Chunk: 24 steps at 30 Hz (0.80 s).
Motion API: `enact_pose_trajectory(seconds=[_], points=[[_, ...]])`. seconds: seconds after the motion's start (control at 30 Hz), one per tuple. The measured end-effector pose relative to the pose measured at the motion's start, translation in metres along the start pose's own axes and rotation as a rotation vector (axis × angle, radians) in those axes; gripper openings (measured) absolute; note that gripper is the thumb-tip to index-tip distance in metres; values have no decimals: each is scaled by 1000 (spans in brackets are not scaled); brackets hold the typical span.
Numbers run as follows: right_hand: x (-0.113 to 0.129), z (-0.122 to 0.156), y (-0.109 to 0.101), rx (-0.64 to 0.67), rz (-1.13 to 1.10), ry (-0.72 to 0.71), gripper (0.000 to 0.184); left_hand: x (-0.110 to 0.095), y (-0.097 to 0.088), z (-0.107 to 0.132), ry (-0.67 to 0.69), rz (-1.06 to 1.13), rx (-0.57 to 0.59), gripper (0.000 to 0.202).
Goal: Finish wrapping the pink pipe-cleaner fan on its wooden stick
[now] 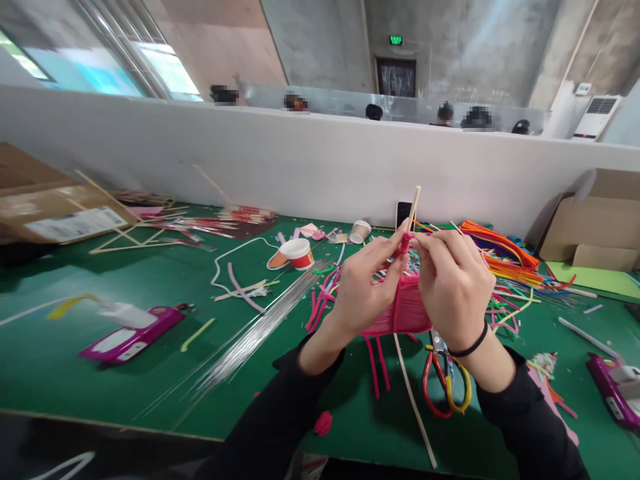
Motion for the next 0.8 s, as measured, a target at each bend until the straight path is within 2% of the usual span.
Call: enact_pose_trajectory(seconds=[0.17,0.33,0.57,0.7,0.8], points=[[-16,-4,-2,86,-247,76,14,0,-7,-2,-126,248,130,54],[-32,-12,-13,257,-466,182,12,-3,-17,-3,-254,560,315,76],[-35,-17,-19,533,-862,391,16,6,-17,-1,-350,839,459,87],[-33,-17,-16,648,-1045,389,17,14,-13,-2,-361,974,541,88],[-30,-13,-13,661,-1015,382,20,18,-11,-4,-347,977,600,89]])
Point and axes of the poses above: each hand's wrist, its own z-axis away from the middle knuckle, its own y-axis out of the palm, x = y × z, the point moved 1 cm from there along -z, towards the middle knuckle, and after that the axes turned 2 degrees about x, right-handed, at the moved point
